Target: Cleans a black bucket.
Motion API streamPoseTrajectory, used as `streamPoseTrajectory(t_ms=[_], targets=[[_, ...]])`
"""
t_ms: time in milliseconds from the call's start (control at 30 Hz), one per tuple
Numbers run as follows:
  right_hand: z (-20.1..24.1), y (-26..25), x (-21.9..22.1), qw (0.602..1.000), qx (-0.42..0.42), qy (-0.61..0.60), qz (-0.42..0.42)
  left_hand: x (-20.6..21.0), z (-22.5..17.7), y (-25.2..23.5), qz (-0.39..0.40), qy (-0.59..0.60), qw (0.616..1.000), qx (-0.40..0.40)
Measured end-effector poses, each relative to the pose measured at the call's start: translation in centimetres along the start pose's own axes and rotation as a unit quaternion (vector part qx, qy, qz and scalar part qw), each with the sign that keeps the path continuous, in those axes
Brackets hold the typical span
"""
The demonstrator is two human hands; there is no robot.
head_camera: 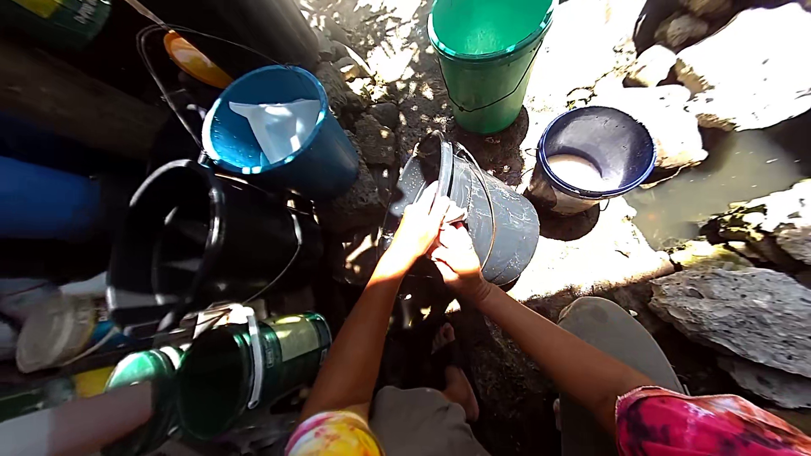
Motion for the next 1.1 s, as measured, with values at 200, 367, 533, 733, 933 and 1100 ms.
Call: streamPoseTrajectory(t_ms=[200,367,533,733,933,1100], targets=[[-6.9,-8.7,-0.3,0.978,0.200,0.037,0.039,-0.2,-0.9,0.4,-0.004,-0.052,0.998,0.033],[-6.2,-9.0,0.4,0.980,0.193,0.034,0.010,-0.2,-1.0,-0.2,-0.028,-0.034,0.998,0.038],[-0.2,-4.1,-1.3,1.000,0.022,0.013,-0.009,0.2,-0.4,-0.4,-0.009,0.013,1.000,-0.009],[-8.8,-9.3,-7.9,0.957,0.283,-0.012,-0.066,0.2,-0.8,0.2,-0.007,-0.004,1.000,-0.005],[-16.6,-9.4,-3.7,0.931,0.338,-0.047,0.129,0.2,-0.7,0.2,0.007,-0.021,0.999,0.031],[-12.6,-9.9,-1.2,0.950,0.290,-0.094,0.074,-0.3,-0.4,0.3,0.004,-0.016,1.000,0.019]])
Point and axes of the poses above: each hand's wrist, its own y-axis away from the middle knuckle, its own x-axis out of the palm, z = x × y, the point moved 8 cm from there along -y, towards the middle knuckle, and after that the axes turned 6 degrees about -z, right-handed, at the moved point
